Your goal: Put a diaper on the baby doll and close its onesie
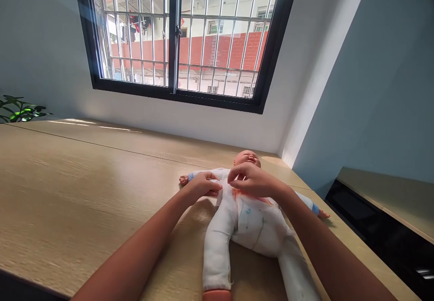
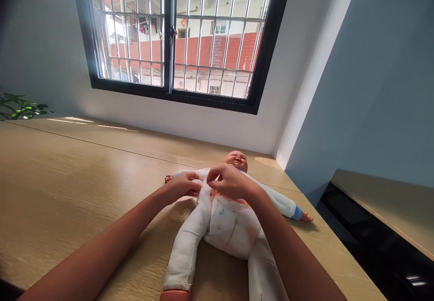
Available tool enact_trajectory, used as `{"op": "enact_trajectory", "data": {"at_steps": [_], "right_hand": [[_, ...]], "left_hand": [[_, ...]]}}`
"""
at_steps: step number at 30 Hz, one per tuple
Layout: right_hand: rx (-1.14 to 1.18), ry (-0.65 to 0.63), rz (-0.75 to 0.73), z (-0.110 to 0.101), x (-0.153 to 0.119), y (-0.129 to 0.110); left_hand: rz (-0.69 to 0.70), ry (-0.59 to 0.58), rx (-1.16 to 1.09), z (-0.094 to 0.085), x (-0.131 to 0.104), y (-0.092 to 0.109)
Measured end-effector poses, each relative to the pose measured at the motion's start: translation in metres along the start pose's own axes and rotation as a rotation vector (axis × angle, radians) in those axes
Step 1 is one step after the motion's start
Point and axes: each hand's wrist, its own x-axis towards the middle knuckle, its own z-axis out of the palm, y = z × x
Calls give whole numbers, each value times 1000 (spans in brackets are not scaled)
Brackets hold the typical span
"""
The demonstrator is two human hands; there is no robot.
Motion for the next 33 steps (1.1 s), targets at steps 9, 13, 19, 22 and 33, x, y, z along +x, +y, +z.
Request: {"op": "enact_trajectory", "data": {"at_steps": [9,13,19,22,33], "right_hand": [[-93,-148,12,8,-3,-4],[-210,-121,42,17,1,-7],[-388,-91,158,27,6,-8],[-476,-130,126,35,6,-10],[-396,-159,70,36,10,1]], "left_hand": [[-11,57,-93,7,-3,5],[-35,90,-61,3,-1,4],[-32,174,-30,-1,1,2],[-21,225,-11,-1,0,2],[51,-47,39,3,-8,10]]}}
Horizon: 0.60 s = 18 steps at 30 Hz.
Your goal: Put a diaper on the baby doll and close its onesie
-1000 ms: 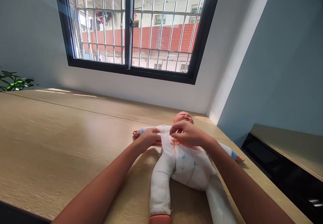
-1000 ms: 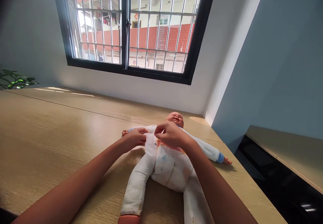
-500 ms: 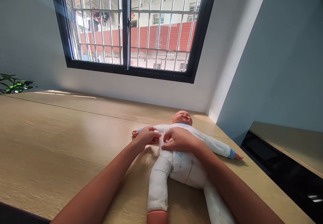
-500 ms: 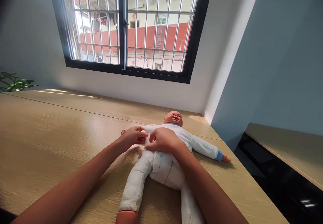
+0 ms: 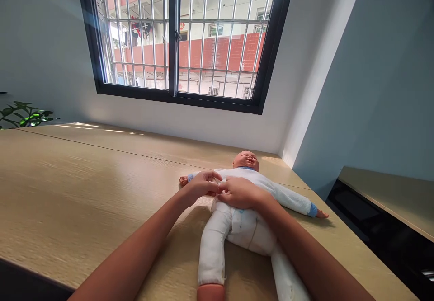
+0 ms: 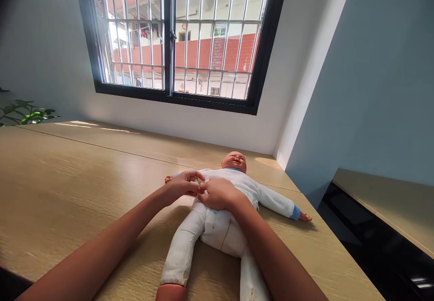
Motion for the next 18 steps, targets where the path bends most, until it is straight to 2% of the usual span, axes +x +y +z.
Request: {"op": "enact_trajectory", "data": {"at_steps": [8,13,18], "right_hand": [[170,39,-27,-7,-1,22],[343,-2,-98,-14,-6,19],[393,38,-97,-14,-5,17]], "left_hand": [[121,-77,16,23,-1,0],[205,-82,37,30,-3,1],[194,-139,-31,30,-4,3]]}}
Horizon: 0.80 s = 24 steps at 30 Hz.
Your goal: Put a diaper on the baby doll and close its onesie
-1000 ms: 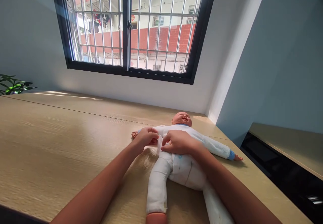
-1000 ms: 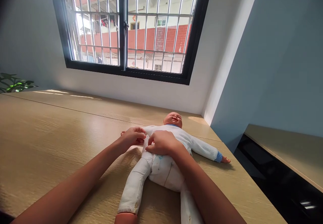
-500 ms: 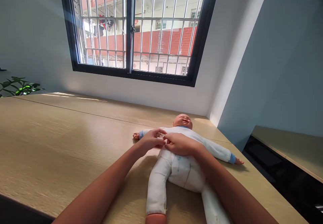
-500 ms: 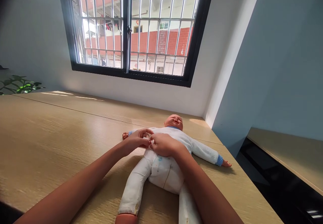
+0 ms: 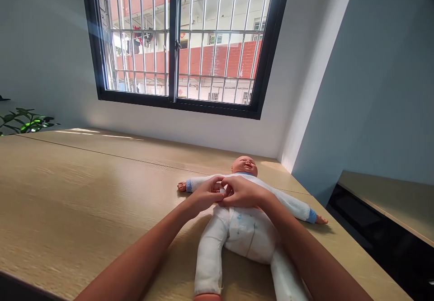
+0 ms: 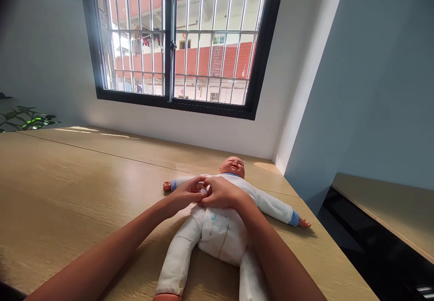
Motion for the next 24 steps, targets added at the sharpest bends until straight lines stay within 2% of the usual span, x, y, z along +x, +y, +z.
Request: {"op": "enact_trajectory", "data": {"at_steps": [8,14,19,24], "right_hand": [[55,65,70,5,6,9],[107,120,267,1,5,7],[295,122,272,-1,2,5],[342,149,293,-2,4,4]], "left_hand": [[-95,25,27,-1,-2,6],[-46,55,185,-7,2,-8],[-13,82,390,-3,1,-11],[48,86,482,8,1,-6]]}}
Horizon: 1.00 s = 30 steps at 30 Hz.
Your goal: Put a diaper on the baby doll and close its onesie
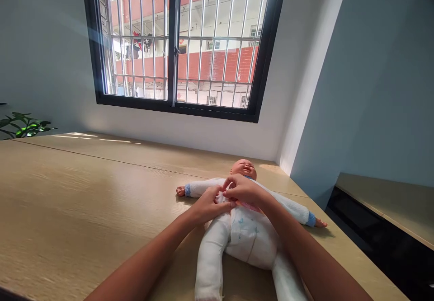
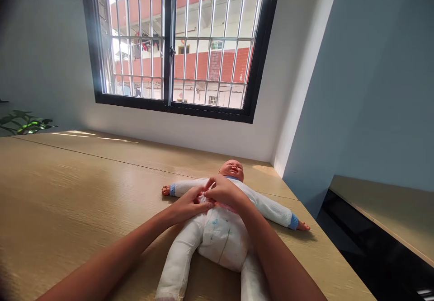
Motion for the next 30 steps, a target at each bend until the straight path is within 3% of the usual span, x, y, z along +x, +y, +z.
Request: {"op": "enact_trajectory", "data": {"at_steps": [8,13,20,30], "right_hand": [[-132,46,-7,0,8,9],[-153,44,3,-1,10,12],[-175,32,16,-4,11,14],[116,-151,-17,-1,-2,-8]], "left_hand": [[-8,57,28,5,4,-7],[-2,-4,-130,7,5,-9],[-58,13,-65,4,6,-14],[90,59,60,11,4,-10]]}}
